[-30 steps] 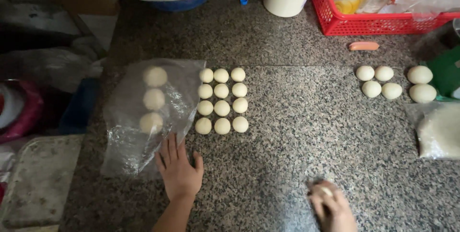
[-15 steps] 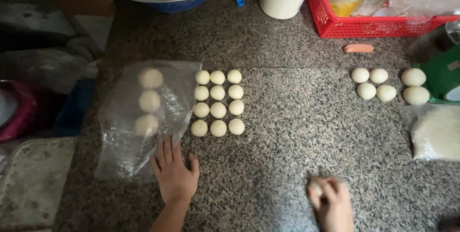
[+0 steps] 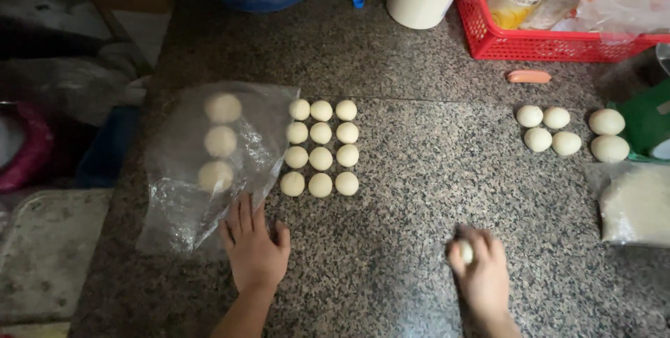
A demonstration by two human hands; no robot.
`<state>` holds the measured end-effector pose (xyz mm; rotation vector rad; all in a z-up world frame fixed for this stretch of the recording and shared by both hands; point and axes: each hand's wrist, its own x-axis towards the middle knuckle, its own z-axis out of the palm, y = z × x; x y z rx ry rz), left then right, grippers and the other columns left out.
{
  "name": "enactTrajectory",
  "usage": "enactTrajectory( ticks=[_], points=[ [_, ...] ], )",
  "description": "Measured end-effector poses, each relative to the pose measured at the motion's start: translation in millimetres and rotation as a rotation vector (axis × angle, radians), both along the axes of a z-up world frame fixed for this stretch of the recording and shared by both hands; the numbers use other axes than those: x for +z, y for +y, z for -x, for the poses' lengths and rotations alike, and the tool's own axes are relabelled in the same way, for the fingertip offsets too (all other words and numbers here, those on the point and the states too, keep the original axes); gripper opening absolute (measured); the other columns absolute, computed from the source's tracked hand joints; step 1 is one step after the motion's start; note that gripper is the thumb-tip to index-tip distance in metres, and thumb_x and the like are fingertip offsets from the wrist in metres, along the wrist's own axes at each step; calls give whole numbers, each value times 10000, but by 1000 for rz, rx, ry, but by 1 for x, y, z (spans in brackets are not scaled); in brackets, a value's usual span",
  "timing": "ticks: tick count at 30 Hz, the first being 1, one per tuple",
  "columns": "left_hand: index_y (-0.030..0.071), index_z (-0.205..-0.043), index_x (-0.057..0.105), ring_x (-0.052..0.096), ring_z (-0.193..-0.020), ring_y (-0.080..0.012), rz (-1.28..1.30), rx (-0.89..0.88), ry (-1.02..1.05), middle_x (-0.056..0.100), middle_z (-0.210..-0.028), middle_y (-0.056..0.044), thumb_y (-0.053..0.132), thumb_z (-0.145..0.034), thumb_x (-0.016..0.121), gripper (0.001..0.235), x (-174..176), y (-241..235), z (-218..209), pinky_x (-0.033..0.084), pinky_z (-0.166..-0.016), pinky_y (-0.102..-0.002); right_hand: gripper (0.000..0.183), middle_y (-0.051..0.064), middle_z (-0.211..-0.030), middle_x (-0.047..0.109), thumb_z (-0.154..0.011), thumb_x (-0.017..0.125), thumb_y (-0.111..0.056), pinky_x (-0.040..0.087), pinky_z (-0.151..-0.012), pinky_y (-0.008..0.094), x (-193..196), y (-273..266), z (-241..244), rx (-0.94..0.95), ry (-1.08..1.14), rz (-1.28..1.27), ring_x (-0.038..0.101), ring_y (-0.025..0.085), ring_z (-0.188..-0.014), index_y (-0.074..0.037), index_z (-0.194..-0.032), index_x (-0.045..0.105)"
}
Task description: The person arranges small, round dough balls on a granite countertop, placing them in neat rows. They also handle a plastic sheet containing more dough balls and occasionally adjust the position of the items on the counter.
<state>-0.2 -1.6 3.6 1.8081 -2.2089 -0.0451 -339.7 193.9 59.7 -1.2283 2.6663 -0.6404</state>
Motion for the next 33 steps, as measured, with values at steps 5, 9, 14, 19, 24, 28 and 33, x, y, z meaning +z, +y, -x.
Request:
enactTrajectory(
  ticks=[5,9,14,19,24,28,33],
  points=[
    [170,-1621,406,241,-1606,-291,19,-2,8,312,-1734,-78,453,-1013,402,671,2,3,0,169,-1301,-567,517,189,-1454,532,-943,676,-135,463,-1142,444,-33,-68,-7,-271,-217,277,528,325,-1339,-17,-1430,548],
    [183,-1635,345,150,-1627,-273,-26,10,-97,196,-1771,-59,525,-1015,364,708,-8,-1,-3,124,-1308,-546,650,139,-1374,647,-872,765,-182,465,-1074,325,-51,-27,-48,-187,-389,413,648,228,-1221,-99,-1465,512],
    [149,-1526,508,252,-1599,-313,-42,7,1,321,-1725,-95,469,-1016,427,608,12,-1,0,178,-1297,-584,709,277,-1394,645,-796,792,33,518,-1119,407,-57,-11,-38,-146,-519,680,643,306,-1304,-12,-1423,465],
    [166,-1563,458,242,-1601,-303,-57,28,-32,323,-1719,-85,499,-1022,402,637,3,-2,0,181,-1293,-583,906,328,-1432,574,-809,794,156,560,-1130,414,13,-123,-26,279,-359,803,606,359,-1328,-33,-1534,283],
    [192,-1648,331,207,-1608,-289,2,19,-122,231,-1760,-61,547,-1026,371,718,-4,-3,-1,191,-1276,-555,631,286,-1474,529,-964,766,65,471,-1222,434,44,-257,-22,318,-410,1021,554,368,-1415,1,-1444,362],
    [197,-1609,374,164,-1620,-276,-27,24,-111,230,-1755,-41,561,-1013,370,698,-9,-3,-2,131,-1297,-556,471,260,-1378,643,-957,751,30,571,-1116,425,-21,-300,-8,287,-367,705,661,336,-1283,10,-1337,473],
    [188,-1662,318,258,-1580,-300,-20,26,-97,300,-1723,-59,546,-1013,411,747,-1,-5,-1,192,-1280,-553,819,232,-1585,481,-870,817,-188,421,-1225,427,-52,-247,-20,150,-590,627,492,340,-1471,-17,-1536,373]
  ],
)
